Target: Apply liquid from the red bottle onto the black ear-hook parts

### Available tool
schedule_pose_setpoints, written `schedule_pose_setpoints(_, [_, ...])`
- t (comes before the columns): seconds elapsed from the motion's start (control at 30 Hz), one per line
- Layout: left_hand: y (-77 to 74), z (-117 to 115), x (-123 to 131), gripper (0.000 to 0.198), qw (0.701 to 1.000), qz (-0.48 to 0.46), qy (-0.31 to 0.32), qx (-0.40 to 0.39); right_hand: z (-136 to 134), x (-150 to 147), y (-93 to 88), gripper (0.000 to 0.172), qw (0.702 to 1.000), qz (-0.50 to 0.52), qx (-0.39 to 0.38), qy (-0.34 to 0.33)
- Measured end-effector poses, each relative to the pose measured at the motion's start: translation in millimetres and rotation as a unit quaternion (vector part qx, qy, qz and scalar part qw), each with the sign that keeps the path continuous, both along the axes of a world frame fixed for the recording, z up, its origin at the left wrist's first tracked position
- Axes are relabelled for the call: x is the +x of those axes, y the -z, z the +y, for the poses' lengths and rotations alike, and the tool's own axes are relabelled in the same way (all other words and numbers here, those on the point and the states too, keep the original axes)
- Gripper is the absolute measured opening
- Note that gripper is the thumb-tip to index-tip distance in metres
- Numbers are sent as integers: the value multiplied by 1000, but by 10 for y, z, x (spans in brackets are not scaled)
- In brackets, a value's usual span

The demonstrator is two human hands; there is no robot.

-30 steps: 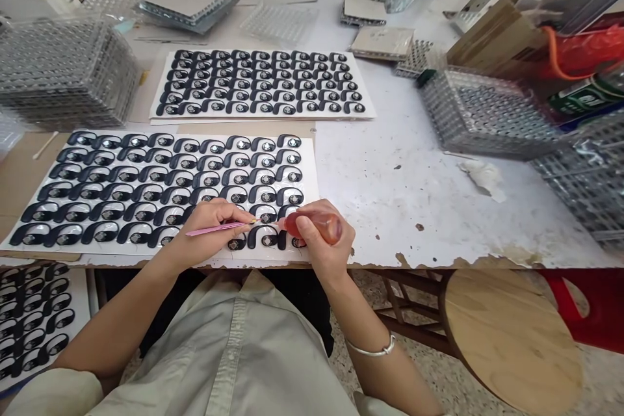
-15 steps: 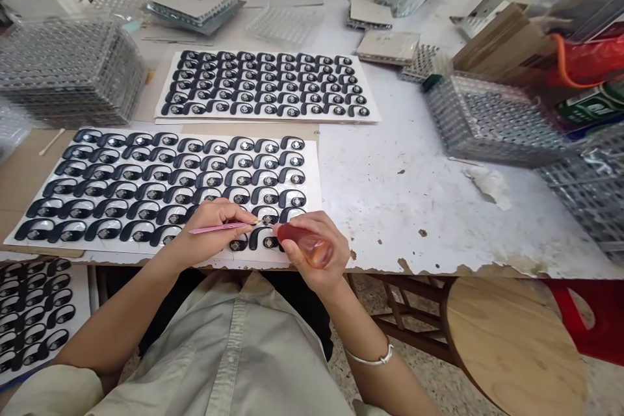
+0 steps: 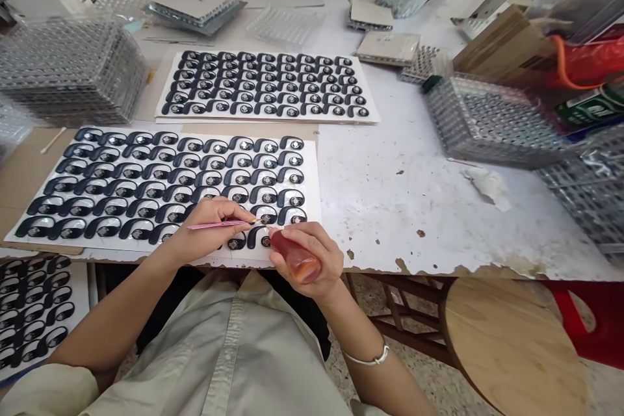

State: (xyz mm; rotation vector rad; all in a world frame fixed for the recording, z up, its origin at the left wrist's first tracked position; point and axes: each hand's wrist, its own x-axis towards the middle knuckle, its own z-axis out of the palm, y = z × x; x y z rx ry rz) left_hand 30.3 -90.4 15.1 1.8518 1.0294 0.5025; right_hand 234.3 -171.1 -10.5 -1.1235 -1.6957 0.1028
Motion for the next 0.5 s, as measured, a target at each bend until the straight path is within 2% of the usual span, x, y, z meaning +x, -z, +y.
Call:
schedule_pose_setpoints(0.2, [-9,-1,-13,12,1000,7,-1,4,-3,10,22,25,998,58,-3,37])
schedule_pose_setpoints(0.3, [17,-38,-11,10,999,-5,6,47,8,19,71,18,982,173,-9,72])
schedule_pose_setpoints(0.4, [55,-154,-18,7,987,-73,11,143,21,89,109,26,925,365,-37,95])
schedule_pose_setpoints(0.5, [44,-294,-53,7,966,-142,-15,218,59,253,73,38,865,481,-62,131])
